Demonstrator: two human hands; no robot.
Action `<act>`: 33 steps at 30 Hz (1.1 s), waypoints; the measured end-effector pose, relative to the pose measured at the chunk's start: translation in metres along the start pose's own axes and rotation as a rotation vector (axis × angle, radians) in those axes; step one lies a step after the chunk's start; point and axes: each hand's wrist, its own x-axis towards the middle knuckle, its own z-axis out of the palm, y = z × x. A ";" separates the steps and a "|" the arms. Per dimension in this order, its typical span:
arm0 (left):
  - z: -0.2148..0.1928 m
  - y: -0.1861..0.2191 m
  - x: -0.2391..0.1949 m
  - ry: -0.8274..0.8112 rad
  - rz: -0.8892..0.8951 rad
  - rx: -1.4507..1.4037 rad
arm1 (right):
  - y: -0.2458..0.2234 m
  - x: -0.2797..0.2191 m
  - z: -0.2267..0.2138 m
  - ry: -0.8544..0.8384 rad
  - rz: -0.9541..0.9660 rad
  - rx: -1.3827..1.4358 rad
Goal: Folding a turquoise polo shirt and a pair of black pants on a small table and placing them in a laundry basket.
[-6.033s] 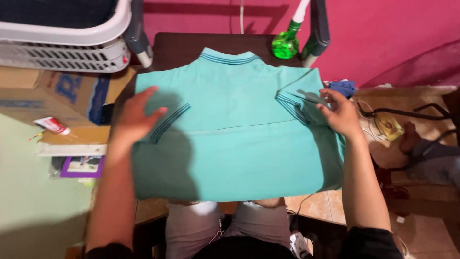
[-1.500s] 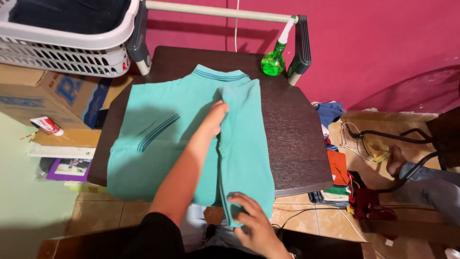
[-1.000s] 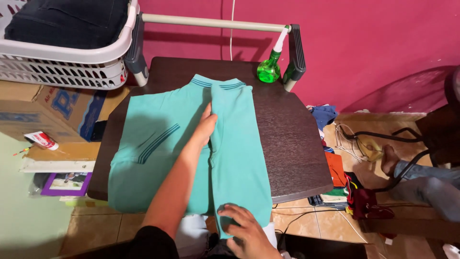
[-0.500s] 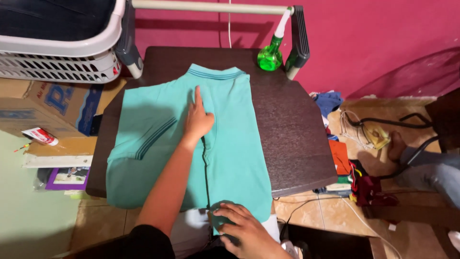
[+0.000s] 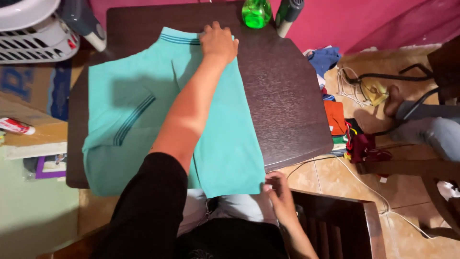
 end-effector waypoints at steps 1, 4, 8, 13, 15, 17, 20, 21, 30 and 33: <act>0.000 0.002 0.000 -0.005 0.003 -0.003 | 0.005 -0.005 0.002 0.004 0.005 -0.002; -0.005 0.004 0.009 -0.205 -0.061 -0.084 | 0.015 -0.004 0.009 -0.053 0.099 0.155; -0.012 -0.004 0.013 -0.267 -0.121 -0.195 | 0.014 0.002 0.011 -0.087 0.095 0.197; -0.013 -0.013 0.013 -0.156 -0.113 -0.346 | 0.037 0.002 0.003 -0.112 0.025 -0.024; -0.013 -0.013 0.010 -0.134 -0.148 -0.412 | 0.036 -0.001 0.004 -0.239 0.214 0.318; 0.010 -0.014 0.011 -0.025 -0.124 -0.433 | 0.039 0.000 0.004 -0.236 0.195 0.340; 0.019 -0.018 0.009 0.125 -0.043 -0.477 | 0.049 0.007 -0.004 -0.231 0.161 0.231; 0.019 -0.020 0.007 0.169 0.016 -0.503 | 0.053 0.010 -0.009 -0.225 0.142 0.100; -0.024 -0.151 -0.093 0.720 0.221 -0.199 | -0.094 0.067 0.003 0.160 -0.346 -0.359; -0.088 -0.204 -0.157 0.020 -0.287 -0.215 | -0.166 0.117 0.058 -0.173 -0.562 -0.626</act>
